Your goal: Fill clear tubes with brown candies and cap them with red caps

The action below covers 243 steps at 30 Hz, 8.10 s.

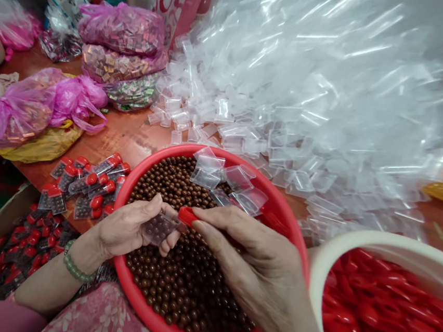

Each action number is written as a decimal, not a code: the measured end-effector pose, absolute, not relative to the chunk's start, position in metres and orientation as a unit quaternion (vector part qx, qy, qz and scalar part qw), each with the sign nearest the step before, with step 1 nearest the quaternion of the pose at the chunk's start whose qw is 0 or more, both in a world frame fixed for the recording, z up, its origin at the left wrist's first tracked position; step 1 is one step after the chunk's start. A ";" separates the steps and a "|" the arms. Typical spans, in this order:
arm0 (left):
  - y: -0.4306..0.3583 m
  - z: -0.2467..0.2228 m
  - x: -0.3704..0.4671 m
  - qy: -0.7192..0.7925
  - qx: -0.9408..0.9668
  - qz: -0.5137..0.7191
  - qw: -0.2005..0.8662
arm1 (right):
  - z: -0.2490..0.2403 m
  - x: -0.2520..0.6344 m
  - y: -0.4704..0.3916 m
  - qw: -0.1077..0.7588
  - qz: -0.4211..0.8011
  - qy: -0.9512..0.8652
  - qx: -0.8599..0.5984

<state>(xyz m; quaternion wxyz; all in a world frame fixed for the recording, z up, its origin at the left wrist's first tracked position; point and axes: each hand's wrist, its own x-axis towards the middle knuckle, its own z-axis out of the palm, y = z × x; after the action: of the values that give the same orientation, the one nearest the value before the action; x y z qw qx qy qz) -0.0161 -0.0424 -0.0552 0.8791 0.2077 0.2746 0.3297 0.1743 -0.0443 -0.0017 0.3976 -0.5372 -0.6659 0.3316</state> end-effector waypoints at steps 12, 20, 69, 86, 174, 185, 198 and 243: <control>-0.042 -0.050 -0.010 0.375 0.232 0.327 0.836 | -0.026 0.143 -0.053 0.435 0.389 -0.666 -0.465; -0.039 -0.046 -0.007 0.392 0.242 0.318 0.828 | -0.022 0.145 -0.051 0.439 0.344 -0.690 -0.461; -0.031 -0.046 -0.007 0.344 0.206 0.295 0.867 | -0.016 0.141 -0.039 0.377 0.547 -0.587 -0.463; -0.054 -0.035 -0.021 0.387 0.647 0.371 0.542 | -0.021 0.154 -0.043 0.469 0.467 -0.575 -0.481; -0.045 -0.047 -0.031 0.339 0.473 0.374 0.722 | -0.010 0.152 -0.042 0.338 0.388 -0.759 -0.398; -0.040 -0.050 -0.024 0.383 0.448 0.377 0.714 | -0.029 0.136 -0.040 0.494 0.490 -0.497 -0.519; -0.039 -0.041 -0.027 0.389 0.417 0.346 0.745 | -0.030 0.126 -0.041 0.210 -0.039 -0.872 -0.440; -0.072 -0.034 -0.073 0.543 0.553 0.481 0.410 | -0.034 0.173 -0.031 0.166 0.040 -0.865 -0.472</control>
<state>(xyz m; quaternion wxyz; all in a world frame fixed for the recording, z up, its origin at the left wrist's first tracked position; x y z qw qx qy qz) -0.0733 -0.0722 -0.0339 0.4104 0.5532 0.5425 0.4809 0.1732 -0.0310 -0.0336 0.1656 -0.4717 -0.8652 0.0398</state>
